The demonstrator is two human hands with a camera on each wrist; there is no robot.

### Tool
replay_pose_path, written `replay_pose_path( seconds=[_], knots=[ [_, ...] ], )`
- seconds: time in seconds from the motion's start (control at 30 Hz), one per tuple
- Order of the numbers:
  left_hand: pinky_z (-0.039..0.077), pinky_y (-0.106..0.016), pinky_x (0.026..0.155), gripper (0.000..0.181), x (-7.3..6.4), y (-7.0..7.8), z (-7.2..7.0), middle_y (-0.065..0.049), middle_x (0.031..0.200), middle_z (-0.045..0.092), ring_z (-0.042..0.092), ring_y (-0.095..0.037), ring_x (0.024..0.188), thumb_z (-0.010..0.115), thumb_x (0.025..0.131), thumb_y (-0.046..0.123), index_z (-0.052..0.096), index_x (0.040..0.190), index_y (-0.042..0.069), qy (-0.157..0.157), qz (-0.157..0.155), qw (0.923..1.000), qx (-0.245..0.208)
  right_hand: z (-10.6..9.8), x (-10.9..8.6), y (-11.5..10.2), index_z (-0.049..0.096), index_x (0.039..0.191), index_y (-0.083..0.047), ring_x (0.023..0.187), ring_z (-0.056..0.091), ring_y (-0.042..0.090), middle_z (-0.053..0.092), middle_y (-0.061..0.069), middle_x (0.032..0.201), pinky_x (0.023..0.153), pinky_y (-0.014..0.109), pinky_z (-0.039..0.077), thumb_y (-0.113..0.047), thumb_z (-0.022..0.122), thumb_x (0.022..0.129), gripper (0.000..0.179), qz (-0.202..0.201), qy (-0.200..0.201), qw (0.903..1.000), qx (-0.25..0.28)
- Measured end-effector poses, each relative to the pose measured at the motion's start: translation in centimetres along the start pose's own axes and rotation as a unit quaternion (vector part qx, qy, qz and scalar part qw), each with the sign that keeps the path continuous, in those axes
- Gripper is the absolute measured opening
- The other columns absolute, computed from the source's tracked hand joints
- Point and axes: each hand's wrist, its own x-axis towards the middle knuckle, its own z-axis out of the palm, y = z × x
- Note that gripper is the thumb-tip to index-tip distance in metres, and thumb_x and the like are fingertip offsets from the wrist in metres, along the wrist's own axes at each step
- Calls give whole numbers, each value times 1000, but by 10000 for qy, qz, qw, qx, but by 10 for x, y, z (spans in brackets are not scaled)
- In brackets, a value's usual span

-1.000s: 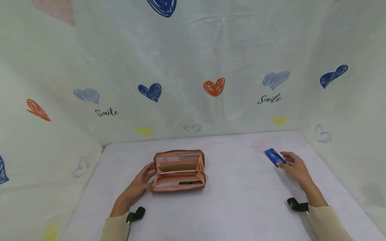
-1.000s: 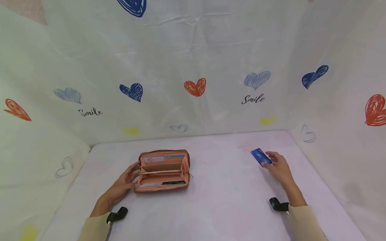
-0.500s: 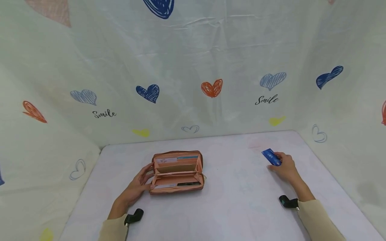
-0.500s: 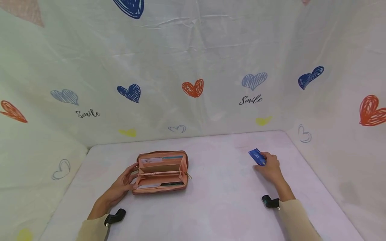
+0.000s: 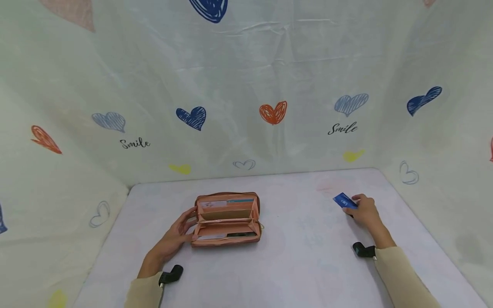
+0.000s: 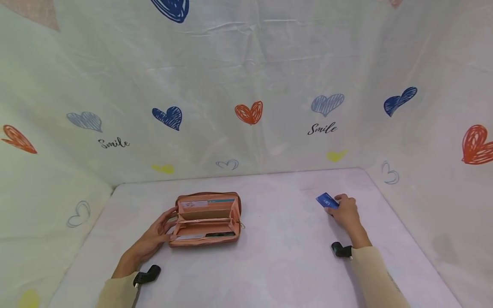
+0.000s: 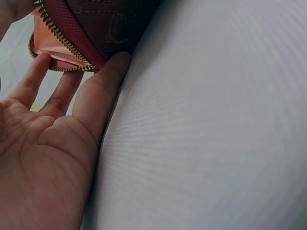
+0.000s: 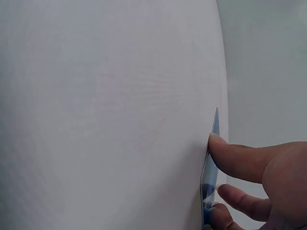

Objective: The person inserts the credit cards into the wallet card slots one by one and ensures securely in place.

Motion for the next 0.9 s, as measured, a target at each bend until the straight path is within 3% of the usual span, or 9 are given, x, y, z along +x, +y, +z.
replay_pose_path(
  seconds=[0.27,0.47,0.67,0.7,0.9],
  knots=[
    [44,-16,103,94,3,-1,-1,-23,169,22,47,6,129,75,94,2,19,168,6,-12,-17,10000,-73,-17,8,-6,51,123,25,101,54,52,58,41,112,88,57,48,-19,79,89,62,112,-505,9980,-370],
    [44,-17,103,94,4,-2,1,-23,170,21,47,5,130,75,93,1,19,168,6,-55,-67,9999,-126,-28,5,-10,57,111,19,90,62,41,64,33,102,80,50,52,-8,73,93,35,-12,-503,9987,-94],
    [44,-17,103,94,4,-2,1,-22,169,23,45,-1,133,76,93,3,19,168,7,-40,-131,9999,-85,-33,-5,-20,65,104,12,83,61,31,66,20,90,70,38,49,-3,69,95,18,-553,-481,9973,61],
    [44,-17,103,95,4,-1,1,-22,169,22,44,-6,138,76,93,3,19,168,7,-33,-133,9999,-83,-32,-7,-24,66,106,12,83,61,30,67,19,90,70,37,48,-3,69,95,18,-652,-492,9966,91],
    [45,-17,103,95,1,0,-1,-23,169,21,45,-4,138,75,93,1,18,168,5,-60,-37,9999,-104,-21,-19,-64,69,115,13,87,64,30,67,18,95,70,36,51,0,69,98,21,-1240,-493,9905,343]
  ],
)
